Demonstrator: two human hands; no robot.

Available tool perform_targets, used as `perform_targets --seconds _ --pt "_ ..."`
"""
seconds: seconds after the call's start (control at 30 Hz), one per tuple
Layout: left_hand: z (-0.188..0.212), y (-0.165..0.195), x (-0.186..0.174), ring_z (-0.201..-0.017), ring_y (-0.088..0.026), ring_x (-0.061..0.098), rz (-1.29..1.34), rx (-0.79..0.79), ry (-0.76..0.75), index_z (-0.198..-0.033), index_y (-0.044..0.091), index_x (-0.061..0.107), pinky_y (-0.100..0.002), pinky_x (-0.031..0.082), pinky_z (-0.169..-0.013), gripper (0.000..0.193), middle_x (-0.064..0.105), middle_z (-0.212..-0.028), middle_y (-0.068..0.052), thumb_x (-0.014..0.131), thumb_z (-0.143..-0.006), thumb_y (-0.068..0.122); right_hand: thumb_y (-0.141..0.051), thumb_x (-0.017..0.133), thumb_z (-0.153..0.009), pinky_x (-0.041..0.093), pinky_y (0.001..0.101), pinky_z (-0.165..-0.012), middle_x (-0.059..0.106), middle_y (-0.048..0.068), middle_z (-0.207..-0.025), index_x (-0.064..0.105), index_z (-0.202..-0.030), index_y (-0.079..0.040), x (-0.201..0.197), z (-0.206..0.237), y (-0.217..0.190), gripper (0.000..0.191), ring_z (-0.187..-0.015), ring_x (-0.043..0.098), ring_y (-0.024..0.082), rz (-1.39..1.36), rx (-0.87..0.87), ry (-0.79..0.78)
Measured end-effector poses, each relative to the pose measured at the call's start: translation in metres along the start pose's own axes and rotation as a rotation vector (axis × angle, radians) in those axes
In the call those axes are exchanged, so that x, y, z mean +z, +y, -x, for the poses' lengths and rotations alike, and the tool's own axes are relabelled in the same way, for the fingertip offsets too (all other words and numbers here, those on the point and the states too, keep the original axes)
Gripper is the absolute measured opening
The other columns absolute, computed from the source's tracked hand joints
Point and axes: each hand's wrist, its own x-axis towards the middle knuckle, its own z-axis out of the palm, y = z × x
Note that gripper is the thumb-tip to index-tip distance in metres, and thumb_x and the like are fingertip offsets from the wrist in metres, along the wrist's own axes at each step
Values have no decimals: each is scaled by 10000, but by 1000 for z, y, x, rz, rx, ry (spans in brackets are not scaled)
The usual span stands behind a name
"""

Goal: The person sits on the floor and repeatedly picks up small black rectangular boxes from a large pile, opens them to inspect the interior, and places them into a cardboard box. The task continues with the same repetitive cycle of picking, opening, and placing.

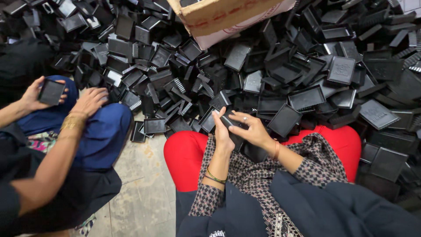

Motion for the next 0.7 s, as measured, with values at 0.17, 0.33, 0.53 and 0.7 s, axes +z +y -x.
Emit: perform_targets --seconds 0.17,0.33,0.53,0.7 --pt "-1 13 -13 -856 -273 633 351 -182 126 -1021 114 562 -417 538 -799 703 650 -917 -122 365 -934 782 -203 829 -767 438 453 -1034 558 381 -1372 519 -1412 12 -5 30 -23 747 -1258 552 483 244 -197 -128" --pt "4 3 -14 -884 -217 605 -175 313 132 -988 52 590 -347 509 -850 648 638 -942 -98 451 -1006 684 -182 752 -918 593 389 -860 727 204 -1126 573 -1324 -13 -18 37 -35 475 -1030 740 386 187 -53 -13" --pt "50 56 4 -741 -141 510 -495 938 -212 -841 50 556 -258 424 -736 611 591 -795 -52 436 -1138 572 -101 768 -927 629 366 -844 757 146 -1111 585 -1316 7 -46 30 -85 444 -961 795 284 65 -225 -151" --pt "64 108 48 -1215 -168 519 -428 1089 -240 -1241 34 486 -331 405 -1113 613 556 -1270 -77 351 -1074 608 -58 715 -882 556 450 -973 663 230 -1223 586 -1261 30 -128 -98 -137 411 -1135 671 378 361 -724 215"
